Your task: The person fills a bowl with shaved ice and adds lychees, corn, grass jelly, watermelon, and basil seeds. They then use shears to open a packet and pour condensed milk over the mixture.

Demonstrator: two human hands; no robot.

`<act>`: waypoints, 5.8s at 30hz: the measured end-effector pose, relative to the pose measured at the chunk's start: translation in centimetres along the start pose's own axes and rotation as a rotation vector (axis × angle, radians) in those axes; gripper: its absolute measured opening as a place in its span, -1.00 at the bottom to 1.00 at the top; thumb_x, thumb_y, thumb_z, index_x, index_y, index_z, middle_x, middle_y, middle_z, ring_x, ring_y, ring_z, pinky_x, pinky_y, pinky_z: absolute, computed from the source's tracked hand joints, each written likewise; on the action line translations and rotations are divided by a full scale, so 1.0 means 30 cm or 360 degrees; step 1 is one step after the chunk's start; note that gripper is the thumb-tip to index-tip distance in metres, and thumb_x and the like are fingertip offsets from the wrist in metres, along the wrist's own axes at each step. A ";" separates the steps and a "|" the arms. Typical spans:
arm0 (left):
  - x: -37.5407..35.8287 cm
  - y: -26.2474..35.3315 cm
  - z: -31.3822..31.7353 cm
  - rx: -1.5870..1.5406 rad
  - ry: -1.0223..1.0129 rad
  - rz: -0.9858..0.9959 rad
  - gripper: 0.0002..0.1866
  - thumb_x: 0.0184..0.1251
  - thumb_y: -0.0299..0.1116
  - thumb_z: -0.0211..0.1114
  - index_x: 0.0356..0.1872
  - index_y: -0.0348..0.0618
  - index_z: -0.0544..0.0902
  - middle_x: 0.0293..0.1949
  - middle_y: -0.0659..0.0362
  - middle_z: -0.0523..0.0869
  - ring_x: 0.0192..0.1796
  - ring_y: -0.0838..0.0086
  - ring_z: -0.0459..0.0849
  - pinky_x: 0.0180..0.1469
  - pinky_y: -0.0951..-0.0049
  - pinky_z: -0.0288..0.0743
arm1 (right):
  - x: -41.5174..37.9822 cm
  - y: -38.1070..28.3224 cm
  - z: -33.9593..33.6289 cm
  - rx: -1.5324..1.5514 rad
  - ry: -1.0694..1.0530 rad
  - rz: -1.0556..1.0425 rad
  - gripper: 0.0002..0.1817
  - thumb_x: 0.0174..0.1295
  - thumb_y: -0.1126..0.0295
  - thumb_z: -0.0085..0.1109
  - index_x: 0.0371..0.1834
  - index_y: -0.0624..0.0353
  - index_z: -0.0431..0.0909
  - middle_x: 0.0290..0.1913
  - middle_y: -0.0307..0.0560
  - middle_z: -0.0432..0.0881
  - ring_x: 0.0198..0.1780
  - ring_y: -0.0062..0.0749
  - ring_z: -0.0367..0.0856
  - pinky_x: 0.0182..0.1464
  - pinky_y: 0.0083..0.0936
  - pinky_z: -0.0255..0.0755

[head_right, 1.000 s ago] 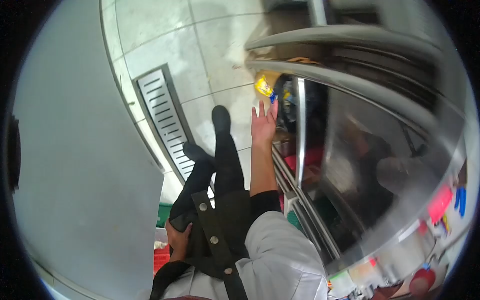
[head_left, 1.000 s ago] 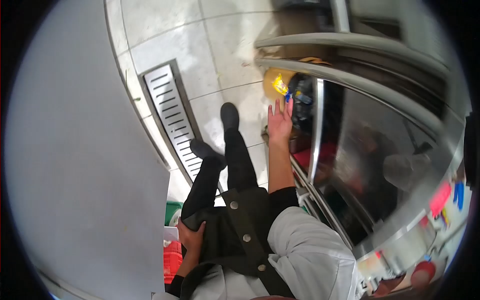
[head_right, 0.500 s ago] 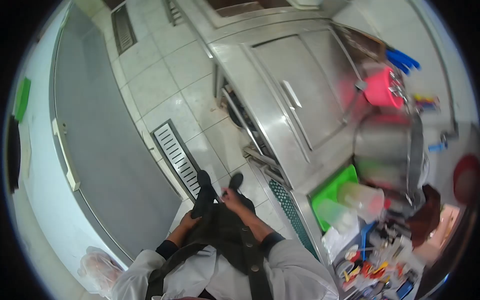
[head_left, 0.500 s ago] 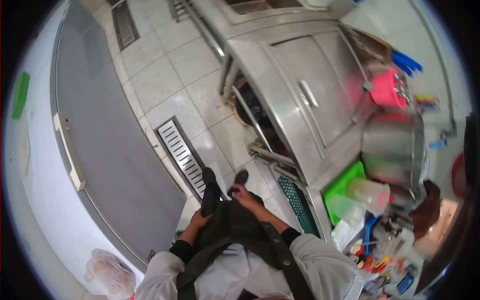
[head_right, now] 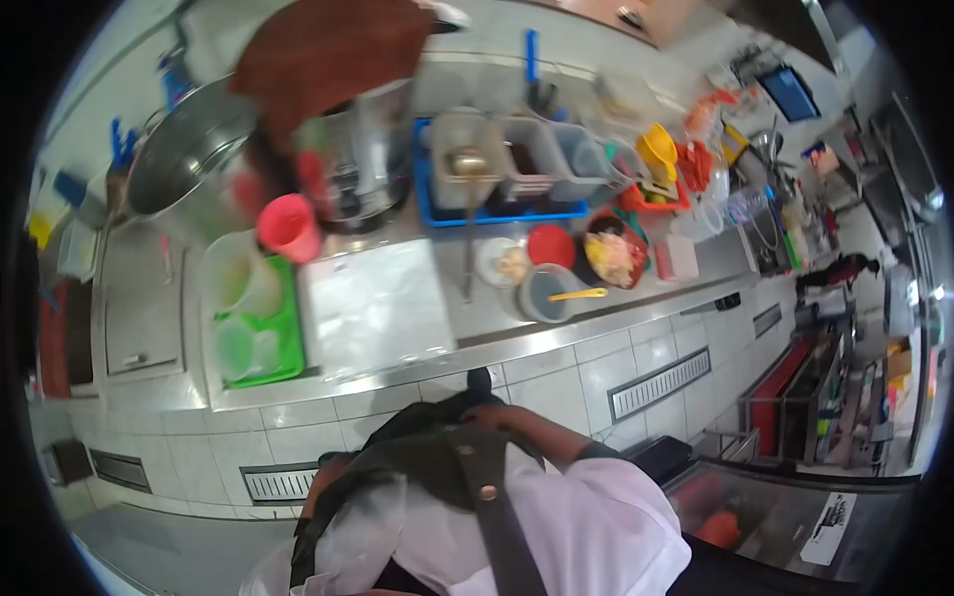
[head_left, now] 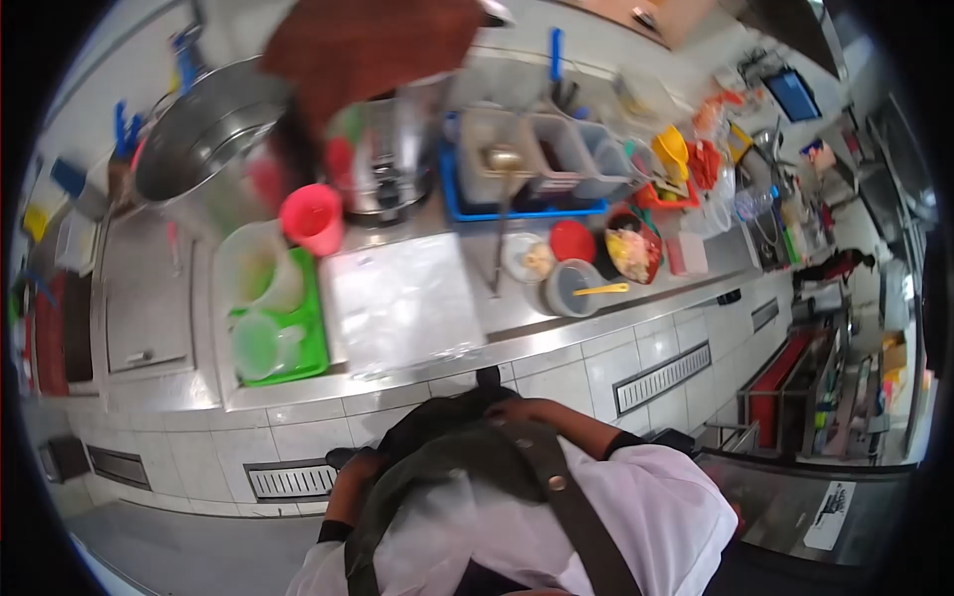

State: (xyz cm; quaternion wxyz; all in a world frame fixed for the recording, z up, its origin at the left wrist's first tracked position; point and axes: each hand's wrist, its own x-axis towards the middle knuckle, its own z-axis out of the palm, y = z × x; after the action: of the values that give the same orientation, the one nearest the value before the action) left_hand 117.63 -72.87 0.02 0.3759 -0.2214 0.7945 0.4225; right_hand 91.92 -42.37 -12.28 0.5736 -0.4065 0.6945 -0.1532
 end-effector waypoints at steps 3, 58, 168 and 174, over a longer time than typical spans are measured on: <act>0.225 0.385 0.020 -0.0195 -0.0210 0.0194 -0.50 0.29 0.02 -0.06 -0.07 -0.22 0.56 -0.05 -0.14 0.56 0.04 0.06 0.51 0.08 0.26 0.35 | -0.362 0.019 -0.258 0.0183 0.0178 -0.0278 -0.66 0.11 0.15 0.12 -0.17 0.15 0.56 -0.22 -0.06 0.63 -0.12 -0.29 0.56 -0.03 -0.38 0.39; 0.503 1.487 -0.023 -0.1813 0.0479 0.0729 -0.88 0.21 -0.51 -0.08 -0.28 -0.07 0.21 -0.43 0.21 0.42 -0.50 0.48 0.60 -0.32 0.38 0.63 | -0.859 -0.045 -0.927 0.1392 0.1629 -0.0964 -0.82 0.31 0.46 -0.10 -0.16 0.35 0.44 -0.45 -0.07 0.51 -0.51 -0.52 0.51 -0.45 -0.62 0.45; 0.344 1.191 0.036 -0.2329 0.0850 0.0604 -0.88 0.24 -0.59 -0.13 -0.28 -0.09 0.22 -0.43 0.23 0.44 -0.45 0.58 0.58 -0.38 0.49 0.61 | -0.579 -0.302 -1.484 -0.0323 0.1233 -0.0778 -0.72 -0.09 0.27 0.29 -0.34 0.14 0.52 -0.48 -0.03 0.53 -0.38 -0.20 0.56 -0.31 -0.33 0.42; 0.457 1.204 0.046 -0.2143 0.0652 0.0654 -0.85 0.18 -0.62 -0.13 -0.32 -0.09 0.19 -0.45 0.23 0.43 -0.49 0.58 0.57 -0.37 0.49 0.63 | -0.304 -0.065 -1.153 -0.1009 0.1023 0.0627 0.04 -0.39 0.00 0.48 0.20 0.18 0.14 0.21 0.23 0.25 0.23 0.08 0.25 0.19 -0.18 0.17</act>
State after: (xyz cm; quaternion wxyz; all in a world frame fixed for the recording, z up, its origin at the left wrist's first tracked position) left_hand 85.52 -52.49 7.01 -0.0845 -0.3257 0.4426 0.8312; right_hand 60.93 -45.61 5.38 0.1964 -0.3542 0.9124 0.0594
